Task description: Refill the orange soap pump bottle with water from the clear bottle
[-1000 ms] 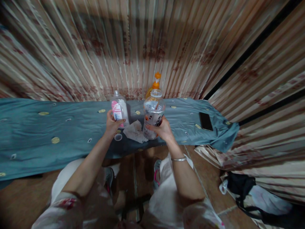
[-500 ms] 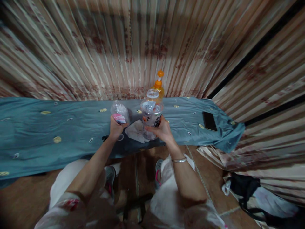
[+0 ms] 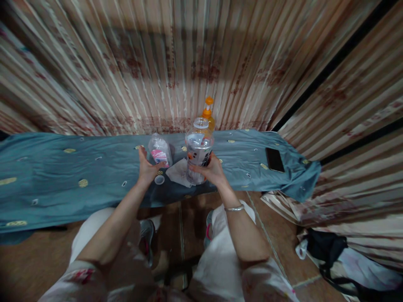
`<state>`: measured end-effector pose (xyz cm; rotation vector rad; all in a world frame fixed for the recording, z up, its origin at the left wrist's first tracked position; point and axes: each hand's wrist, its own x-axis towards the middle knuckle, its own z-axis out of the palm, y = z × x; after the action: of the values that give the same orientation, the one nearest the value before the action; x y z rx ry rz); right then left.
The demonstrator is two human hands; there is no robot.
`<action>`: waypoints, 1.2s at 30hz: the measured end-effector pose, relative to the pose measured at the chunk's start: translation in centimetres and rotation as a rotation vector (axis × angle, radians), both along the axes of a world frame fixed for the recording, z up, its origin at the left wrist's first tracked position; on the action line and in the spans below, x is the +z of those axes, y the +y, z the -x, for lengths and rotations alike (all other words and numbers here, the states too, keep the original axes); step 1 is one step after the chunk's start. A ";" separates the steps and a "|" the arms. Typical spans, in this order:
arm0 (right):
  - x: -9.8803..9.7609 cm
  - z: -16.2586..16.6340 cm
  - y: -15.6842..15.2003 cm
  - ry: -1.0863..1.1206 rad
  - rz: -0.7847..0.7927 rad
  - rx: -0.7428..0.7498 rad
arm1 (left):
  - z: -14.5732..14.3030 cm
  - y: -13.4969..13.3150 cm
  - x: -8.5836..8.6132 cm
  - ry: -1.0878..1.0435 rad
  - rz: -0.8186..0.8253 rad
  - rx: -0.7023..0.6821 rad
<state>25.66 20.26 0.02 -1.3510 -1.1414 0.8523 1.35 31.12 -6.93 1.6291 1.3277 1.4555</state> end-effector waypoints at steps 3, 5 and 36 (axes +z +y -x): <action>0.7 0.4 -0.2 0.070 -0.004 0.033 | 0.8 -2.8 3.5 -0.068 0.006 0.019; 1.4 1.1 -0.2 0.134 -0.020 0.072 | 0.8 -5.5 5.2 -0.185 0.021 -0.039; -3.1 10.0 10.3 -0.261 -0.034 0.234 | 7.9 -14.3 8.8 -1.213 0.464 -0.077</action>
<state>15.68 30.55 -3.08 -1.3447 -1.5334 0.8340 -6.56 16.85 1.82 0.3014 0.7440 1.4938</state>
